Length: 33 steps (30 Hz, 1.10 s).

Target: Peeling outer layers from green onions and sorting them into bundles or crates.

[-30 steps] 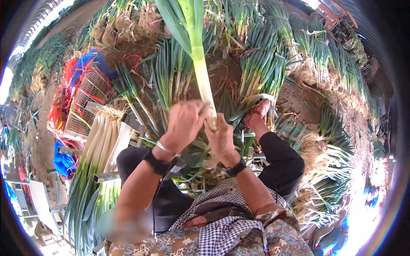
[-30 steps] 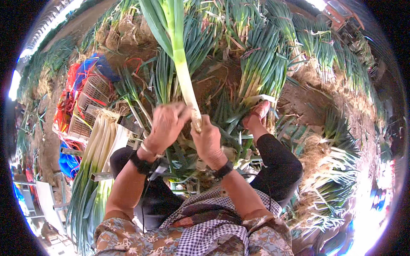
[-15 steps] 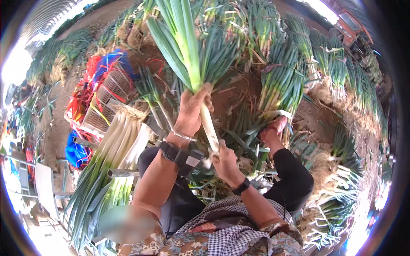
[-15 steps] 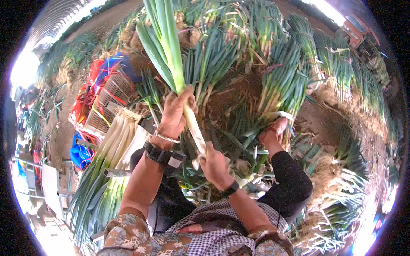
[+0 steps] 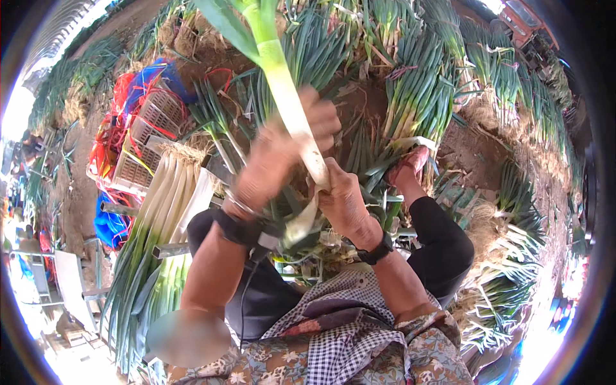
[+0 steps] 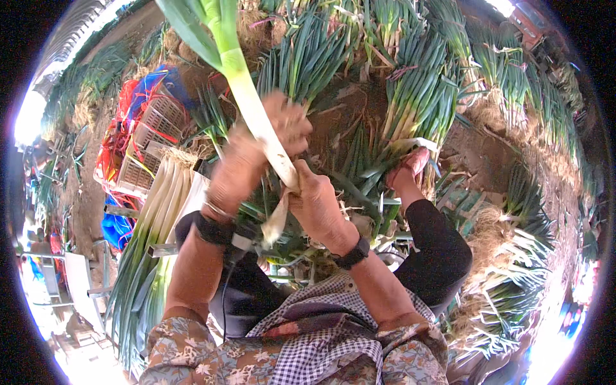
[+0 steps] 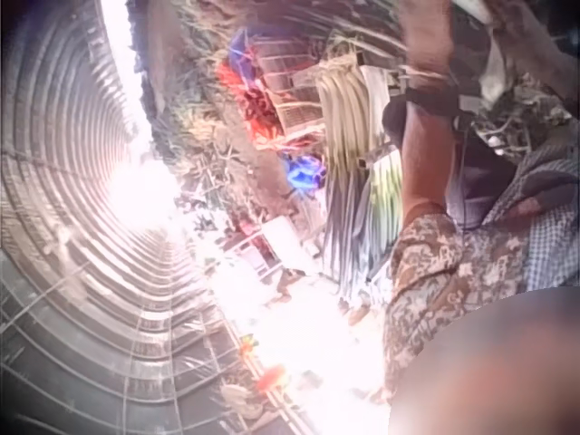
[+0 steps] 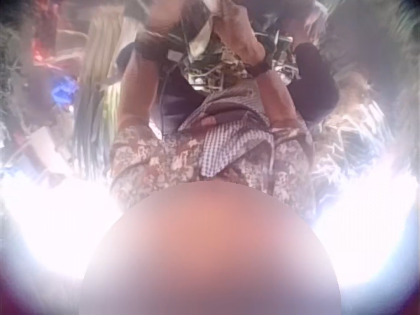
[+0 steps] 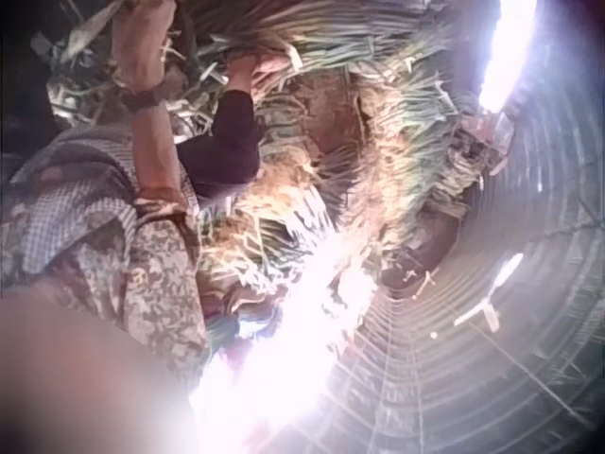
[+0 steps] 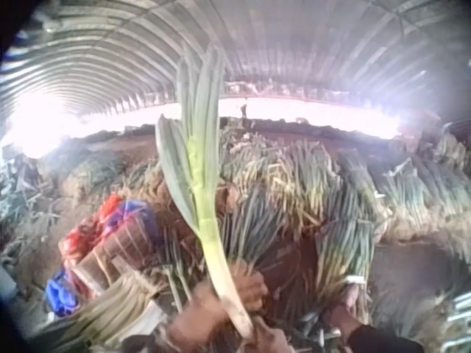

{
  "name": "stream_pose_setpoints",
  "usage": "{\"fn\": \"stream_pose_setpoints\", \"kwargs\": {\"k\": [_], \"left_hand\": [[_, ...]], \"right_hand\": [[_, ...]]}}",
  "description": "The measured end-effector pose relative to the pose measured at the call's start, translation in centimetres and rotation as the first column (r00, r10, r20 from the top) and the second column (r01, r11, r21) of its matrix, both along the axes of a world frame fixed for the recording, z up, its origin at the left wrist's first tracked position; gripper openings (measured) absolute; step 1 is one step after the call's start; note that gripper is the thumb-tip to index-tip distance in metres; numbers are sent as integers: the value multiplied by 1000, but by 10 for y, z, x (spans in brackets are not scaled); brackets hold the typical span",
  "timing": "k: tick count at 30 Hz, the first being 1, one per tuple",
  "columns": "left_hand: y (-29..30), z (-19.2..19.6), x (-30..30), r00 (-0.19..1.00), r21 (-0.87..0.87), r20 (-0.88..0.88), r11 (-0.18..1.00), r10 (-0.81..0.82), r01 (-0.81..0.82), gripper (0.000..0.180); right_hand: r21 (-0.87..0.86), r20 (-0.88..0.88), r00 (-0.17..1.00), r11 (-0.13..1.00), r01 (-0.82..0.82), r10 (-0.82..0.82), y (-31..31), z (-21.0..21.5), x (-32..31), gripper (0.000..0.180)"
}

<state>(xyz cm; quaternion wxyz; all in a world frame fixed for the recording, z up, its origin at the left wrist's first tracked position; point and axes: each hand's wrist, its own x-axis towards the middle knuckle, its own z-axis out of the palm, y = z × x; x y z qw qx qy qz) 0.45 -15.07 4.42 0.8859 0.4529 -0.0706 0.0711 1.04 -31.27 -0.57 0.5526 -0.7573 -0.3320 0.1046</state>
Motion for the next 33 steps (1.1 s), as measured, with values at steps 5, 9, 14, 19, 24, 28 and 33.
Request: {"fn": "stream_pose_setpoints", "kwargs": {"k": [5, 9, 14, 19, 24, 28, 33], "left_hand": [[45, 11, 6, 987, -205, 151, 978, 56, -24, 49], [52, 1, 5, 982, -272, 111, 955, 154, -119, 36], [50, -8, 6, 918, -156, 88, 916, 386, -370, 34], [16, -19, 17, 894, -243, 21, 870, 447, -429, 32], [2, -17, 15, 896, -240, -125, 863, 427, -445, 34], [12, -15, 12, 975, -133, 1, 966, 223, -221, 40], [0, -9, 6, 999, -59, 36, 998, -5, 7, 55]], "right_hand": [[-109, 41, 996, 991, -71, 76, 5, -16, -19, 20], [-55, -62, 924, 923, -380, 376, -12, -11, 11, 24], [94, -180, 976, 990, -104, 119, -16, 4, 49, 26], [-46, 269, 897, 926, 375, -351, 52, -13, 25, 32], [2, -161, 942, 954, 300, -296, 54, -37, 37, 34], [239, -629, 774, 965, 105, 72, 61, -46, 49, 41], [281, -757, 593, 956, -83, 274, 46, -52, 49, 23]]}}
